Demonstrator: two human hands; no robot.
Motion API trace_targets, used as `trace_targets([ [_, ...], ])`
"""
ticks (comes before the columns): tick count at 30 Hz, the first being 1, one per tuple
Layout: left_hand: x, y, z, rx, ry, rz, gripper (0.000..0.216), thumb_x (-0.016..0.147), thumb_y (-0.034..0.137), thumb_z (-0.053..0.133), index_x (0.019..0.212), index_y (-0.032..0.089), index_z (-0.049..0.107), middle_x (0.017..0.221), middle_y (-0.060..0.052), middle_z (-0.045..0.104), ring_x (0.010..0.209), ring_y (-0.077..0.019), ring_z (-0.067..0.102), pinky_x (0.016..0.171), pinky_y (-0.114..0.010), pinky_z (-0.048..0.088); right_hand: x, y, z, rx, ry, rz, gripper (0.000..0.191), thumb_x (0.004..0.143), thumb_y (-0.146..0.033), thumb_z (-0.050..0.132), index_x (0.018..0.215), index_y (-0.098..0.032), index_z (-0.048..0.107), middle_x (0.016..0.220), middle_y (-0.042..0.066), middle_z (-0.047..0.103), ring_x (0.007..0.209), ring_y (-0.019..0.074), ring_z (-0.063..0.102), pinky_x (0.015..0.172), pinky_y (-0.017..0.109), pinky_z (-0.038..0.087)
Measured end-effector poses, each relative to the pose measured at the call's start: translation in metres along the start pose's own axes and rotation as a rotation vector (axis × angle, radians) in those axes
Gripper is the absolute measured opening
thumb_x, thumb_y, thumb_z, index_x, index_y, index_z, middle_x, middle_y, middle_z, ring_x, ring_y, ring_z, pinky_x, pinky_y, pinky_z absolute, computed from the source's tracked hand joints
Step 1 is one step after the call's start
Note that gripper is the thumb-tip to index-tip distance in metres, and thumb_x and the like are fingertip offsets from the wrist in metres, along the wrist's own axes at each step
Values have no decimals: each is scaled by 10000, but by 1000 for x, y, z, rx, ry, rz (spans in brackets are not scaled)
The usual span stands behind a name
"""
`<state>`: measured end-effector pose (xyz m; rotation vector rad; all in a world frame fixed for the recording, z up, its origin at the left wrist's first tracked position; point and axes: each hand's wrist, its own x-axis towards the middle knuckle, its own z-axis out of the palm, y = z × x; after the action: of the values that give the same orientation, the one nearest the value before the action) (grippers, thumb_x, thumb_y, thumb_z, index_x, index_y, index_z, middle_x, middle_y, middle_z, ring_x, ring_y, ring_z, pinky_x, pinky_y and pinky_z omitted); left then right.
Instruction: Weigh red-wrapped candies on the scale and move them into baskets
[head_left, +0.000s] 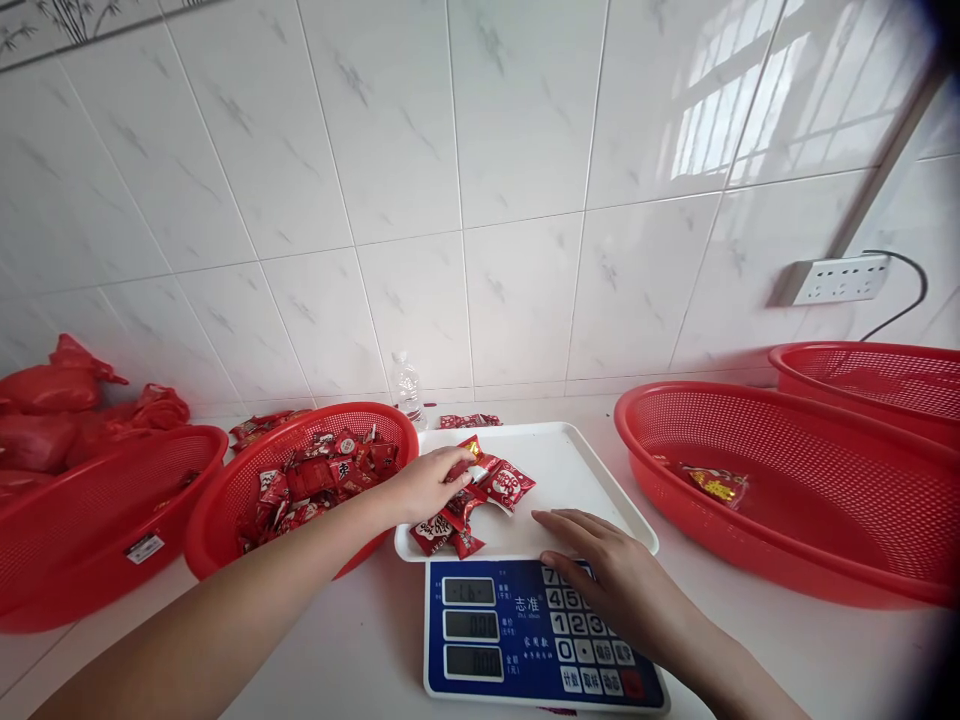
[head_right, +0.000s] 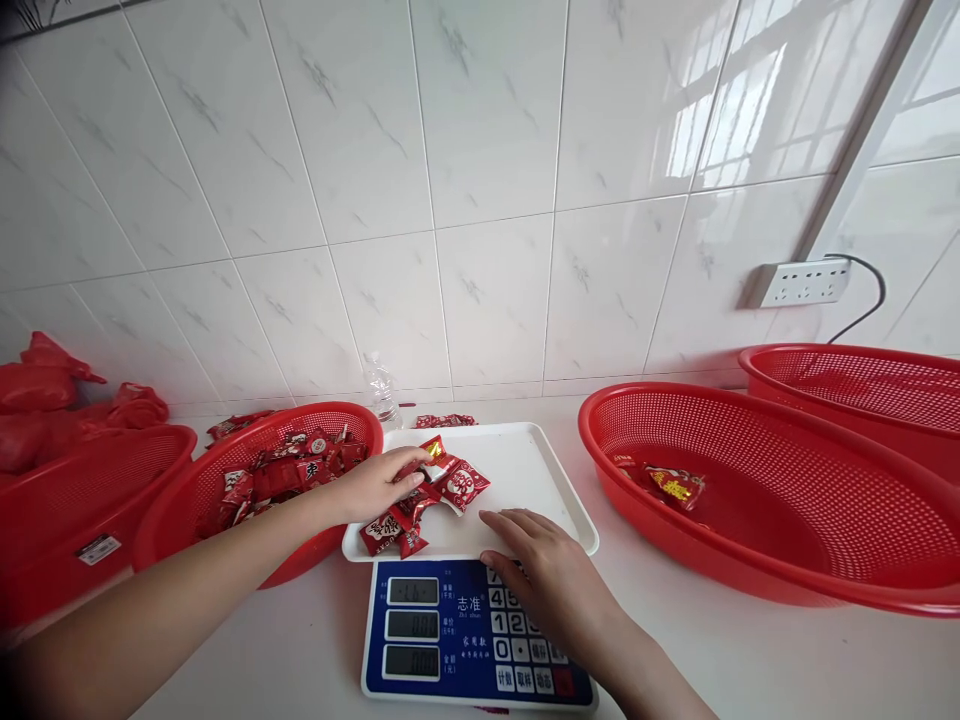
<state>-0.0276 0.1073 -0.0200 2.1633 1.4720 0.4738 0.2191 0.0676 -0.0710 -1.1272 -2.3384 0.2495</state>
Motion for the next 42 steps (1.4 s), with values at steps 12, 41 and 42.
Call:
trace_targets([
  [12,5,5,20,-34,233,177,308,941,385,356,1128,207,525,1152,-67,613,1104,-196,542,983,-344,409,0,-2,0,30,34,-20,310,915,-316,470,1190,-228,587,1136,90,660,1011,240,628,833,411,536],
  [41,-95,95,-18,-1099,879,698,283,916,409,455,891,203,647,643,0,593,611,-114,540,616,-238,489,5,-14,-6,-31,-12,10,333,892,-305,514,1196,-197,596,1183,104,641,1084,258,588,901,427,492],
  [42,-98,89,-20,-1110,892,689,278,915,405,456,895,203,645,641,2,592,609,-112,537,613,-233,488,7,-17,-6,-41,-1,-11,330,883,-297,531,1192,-203,599,1186,104,640,1093,263,583,909,433,486],
])
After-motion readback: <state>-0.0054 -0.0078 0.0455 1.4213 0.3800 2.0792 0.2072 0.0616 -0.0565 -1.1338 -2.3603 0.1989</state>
